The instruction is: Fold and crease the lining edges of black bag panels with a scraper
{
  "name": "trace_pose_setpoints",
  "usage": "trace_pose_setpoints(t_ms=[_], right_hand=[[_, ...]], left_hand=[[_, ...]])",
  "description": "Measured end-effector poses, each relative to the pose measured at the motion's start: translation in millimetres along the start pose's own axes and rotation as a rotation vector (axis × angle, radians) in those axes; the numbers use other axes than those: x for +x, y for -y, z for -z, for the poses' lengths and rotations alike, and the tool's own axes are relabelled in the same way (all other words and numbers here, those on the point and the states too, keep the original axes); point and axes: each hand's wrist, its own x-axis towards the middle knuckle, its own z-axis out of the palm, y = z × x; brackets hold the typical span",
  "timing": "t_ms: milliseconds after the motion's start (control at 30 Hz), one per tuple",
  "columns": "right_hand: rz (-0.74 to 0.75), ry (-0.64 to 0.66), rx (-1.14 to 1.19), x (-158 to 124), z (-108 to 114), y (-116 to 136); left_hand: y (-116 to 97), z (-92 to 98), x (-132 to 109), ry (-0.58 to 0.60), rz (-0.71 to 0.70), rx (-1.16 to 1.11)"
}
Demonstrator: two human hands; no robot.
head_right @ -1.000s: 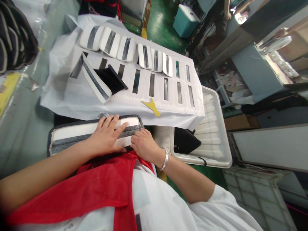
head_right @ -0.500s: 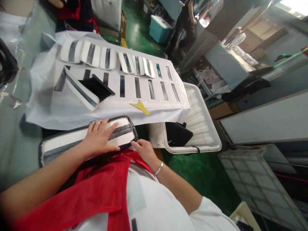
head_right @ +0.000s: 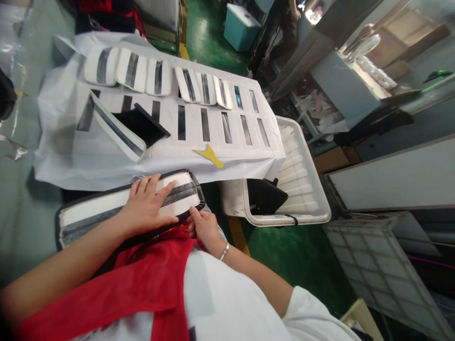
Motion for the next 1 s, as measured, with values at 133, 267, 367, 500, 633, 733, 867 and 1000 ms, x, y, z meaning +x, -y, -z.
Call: trace_pose_setpoints(t_ms=[133,267,367,500,633,733,867,1000], right_hand=[[-0.095,-0.012,-0.020,-3,-6,10],[-0.078,0.126,0.094,-11,-1,1],[-0.017,0.186,0.136,-14,2,-7],[-0.023,0.133,0.064,-11,0,-5],[-0.096,0.113,0.033,-8,-6,5],[-0.145,0.100,0.045,-9,-13,12],[-0.207,0.073,0.078,-13,-22,15],[-0.211,0.117,0.160,-17,-22,7]], left_hand=[[1,2.1,4,0.014,-0.002,0.013],[-2,3.3,1,0.028,0.009,0.020],[-2,3.1,-2,0.034,0.012,0.024],[-1,2.5,-3,0.020,0.006,0.010],[1,2.7,0,0.015,0.004,-0.001],[2,4.6,2,0.024,0.003,-0.001],[2,8.3,4,0.051,0.008,0.013],[1,10.3,4,0.098,0.021,0.029]])
